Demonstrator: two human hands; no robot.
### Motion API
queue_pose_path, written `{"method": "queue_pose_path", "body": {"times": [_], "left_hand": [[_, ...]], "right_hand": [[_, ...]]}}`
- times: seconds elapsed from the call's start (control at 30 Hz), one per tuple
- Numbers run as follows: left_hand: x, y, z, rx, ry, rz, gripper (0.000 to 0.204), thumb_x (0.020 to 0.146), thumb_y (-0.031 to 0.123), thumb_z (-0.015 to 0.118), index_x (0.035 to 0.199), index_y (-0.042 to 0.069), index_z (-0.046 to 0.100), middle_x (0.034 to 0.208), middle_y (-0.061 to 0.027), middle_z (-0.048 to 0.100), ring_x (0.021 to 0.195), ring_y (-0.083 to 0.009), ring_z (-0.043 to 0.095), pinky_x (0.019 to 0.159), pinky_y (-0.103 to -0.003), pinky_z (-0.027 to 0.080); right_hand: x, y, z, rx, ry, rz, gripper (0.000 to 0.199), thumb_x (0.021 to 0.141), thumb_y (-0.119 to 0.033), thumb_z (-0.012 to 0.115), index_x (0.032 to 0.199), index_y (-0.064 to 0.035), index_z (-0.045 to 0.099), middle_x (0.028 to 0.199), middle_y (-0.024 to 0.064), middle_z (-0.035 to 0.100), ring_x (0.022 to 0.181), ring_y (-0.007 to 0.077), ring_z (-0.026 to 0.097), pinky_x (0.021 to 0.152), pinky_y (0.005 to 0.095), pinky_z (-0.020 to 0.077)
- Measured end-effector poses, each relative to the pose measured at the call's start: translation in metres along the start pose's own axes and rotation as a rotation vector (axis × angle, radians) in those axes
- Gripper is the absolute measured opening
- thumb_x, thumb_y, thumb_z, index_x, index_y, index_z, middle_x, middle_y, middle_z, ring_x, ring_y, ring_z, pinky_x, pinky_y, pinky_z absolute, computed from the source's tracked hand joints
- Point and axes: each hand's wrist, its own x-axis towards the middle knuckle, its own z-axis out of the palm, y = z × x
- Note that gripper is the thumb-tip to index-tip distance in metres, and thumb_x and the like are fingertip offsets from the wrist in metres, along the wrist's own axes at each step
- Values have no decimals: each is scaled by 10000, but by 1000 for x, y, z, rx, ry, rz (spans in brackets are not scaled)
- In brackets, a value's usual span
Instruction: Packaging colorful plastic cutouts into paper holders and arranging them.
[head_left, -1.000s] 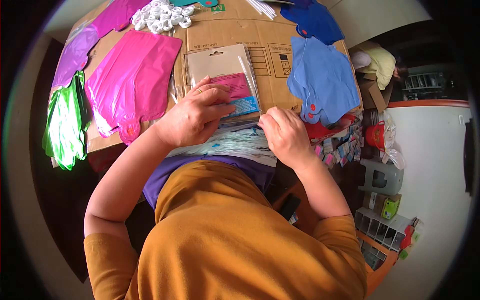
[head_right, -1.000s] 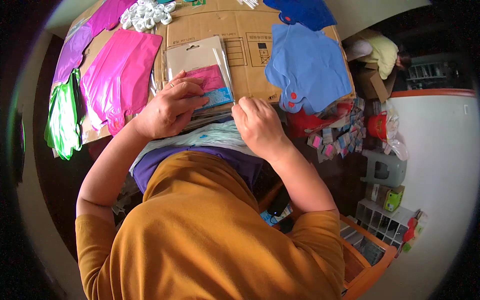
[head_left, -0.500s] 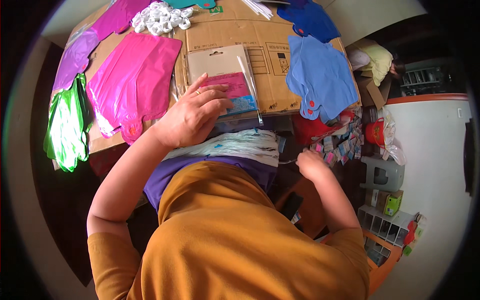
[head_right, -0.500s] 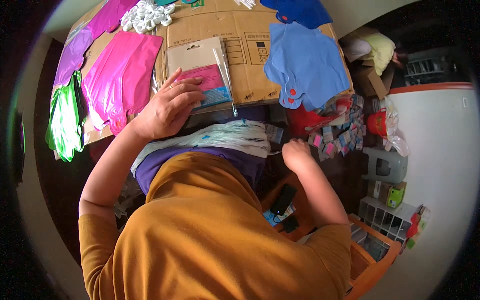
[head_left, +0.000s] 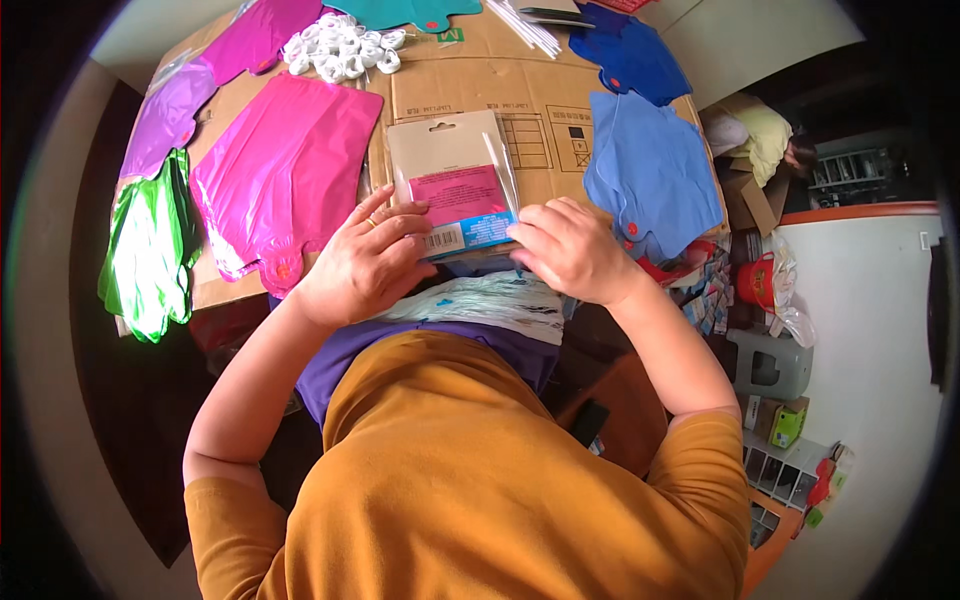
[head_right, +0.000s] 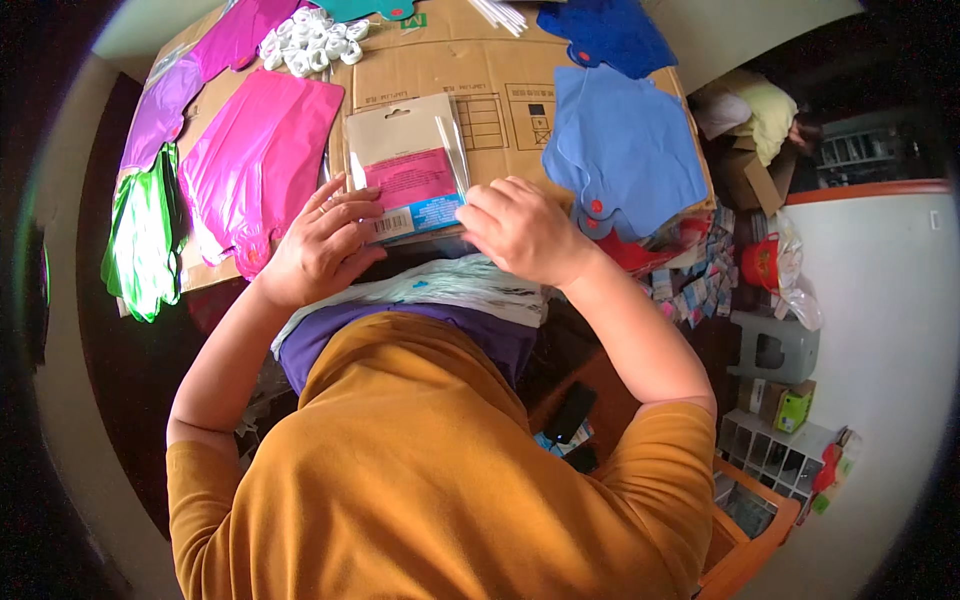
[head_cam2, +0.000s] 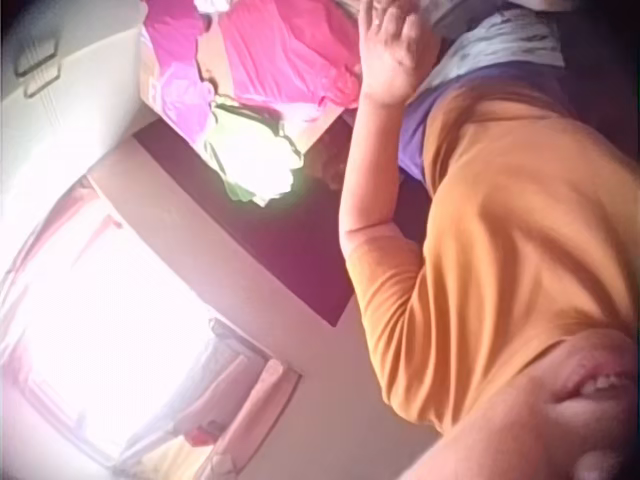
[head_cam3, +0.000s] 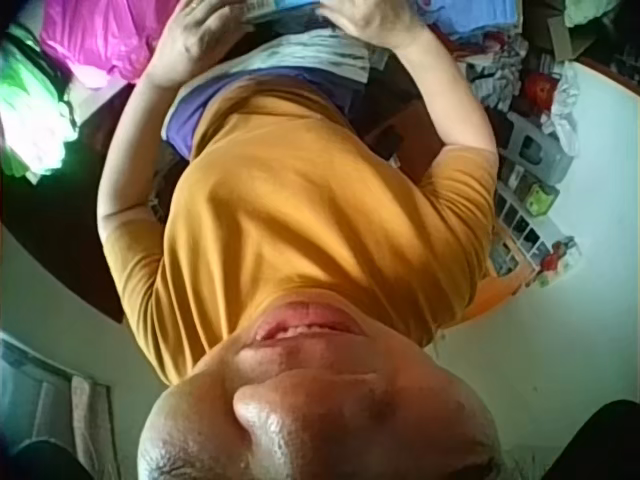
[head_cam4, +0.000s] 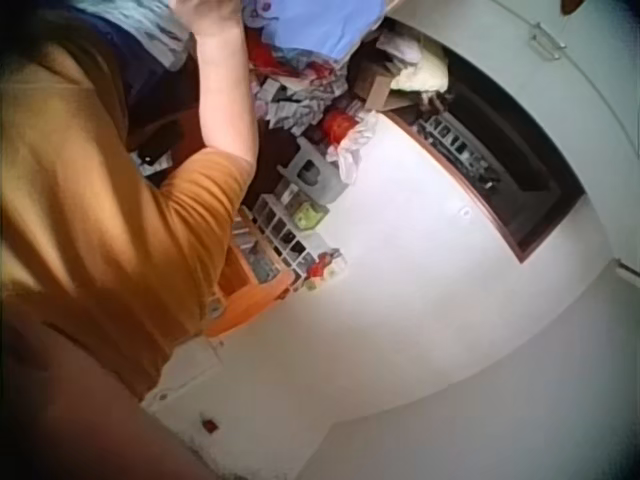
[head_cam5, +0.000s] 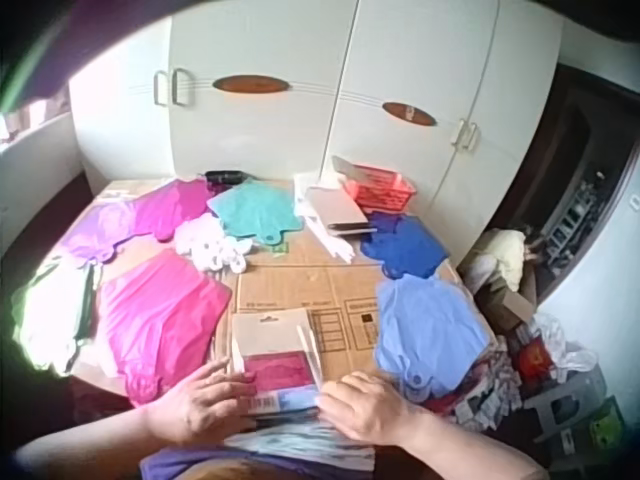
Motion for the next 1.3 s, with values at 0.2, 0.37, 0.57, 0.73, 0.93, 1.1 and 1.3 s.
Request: {"method": "queue_pose_path", "body": {"times": [0.2,0.37,0.57,0.73,0.93,1.1,1.3], "left_hand": [[-5,-9,0,-154,30,-97,189,782,-9,695,911,69,582,1010,-90,672,1090,-282,640,1118,-542,287],[4,-1,-4,34,-32,-123,401,769,-37,590,1144,102,615,1069,-83,650,1098,-261,624,1142,-557,239],[-2,8,-5,147,-79,-15,570,692,53,671,1253,134,613,1032,-61,575,1086,-270,600,1110,-528,321],[-18,13,13,212,74,111,392,724,82,724,1112,80,670,1182,-96,597,1191,-288,571,1062,-497,397],[-17,21,14,188,89,221,292,794,156,668,1068,54,675,1149,-69,678,1136,-272,633,1071,-547,368],[-8,33,2,279,307,154,203,808,97,727,1005,85,681,988,-49,713,1063,-226,667,1062,-578,374],[-32,23,-40,236,368,-66,204,778,-20,715,971,31,669,887,-80,708,974,-275,692,1018,-511,441]], "right_hand": [[36,5,-14,546,-299,808,159,818,-124,730,768,13,666,705,85,669,611,121,627,554,274,490],[62,30,-20,660,-664,1083,290,847,-236,691,707,8,617,657,133,670,499,148,631,433,268,468],[27,37,-41,315,-579,1163,419,892,-322,649,653,20,607,575,124,643,481,157,631,439,303,485],[-5,-26,-25,215,-270,969,535,858,-501,695,738,19,657,607,89,637,500,147,609,494,310,492],[-30,-62,37,1451,199,1166,304,961,-297,614,993,3,653,822,82,672,627,148,666,495,256,545],[-40,-72,-32,1182,410,1315,190,956,-169,592,982,17,611,757,108,662,636,192,683,469,288,550],[-247,107,-116,-132,1291,1397,356,990,-251,532,940,87,632,769,185,701,567,194,649,524,300,517]]}}
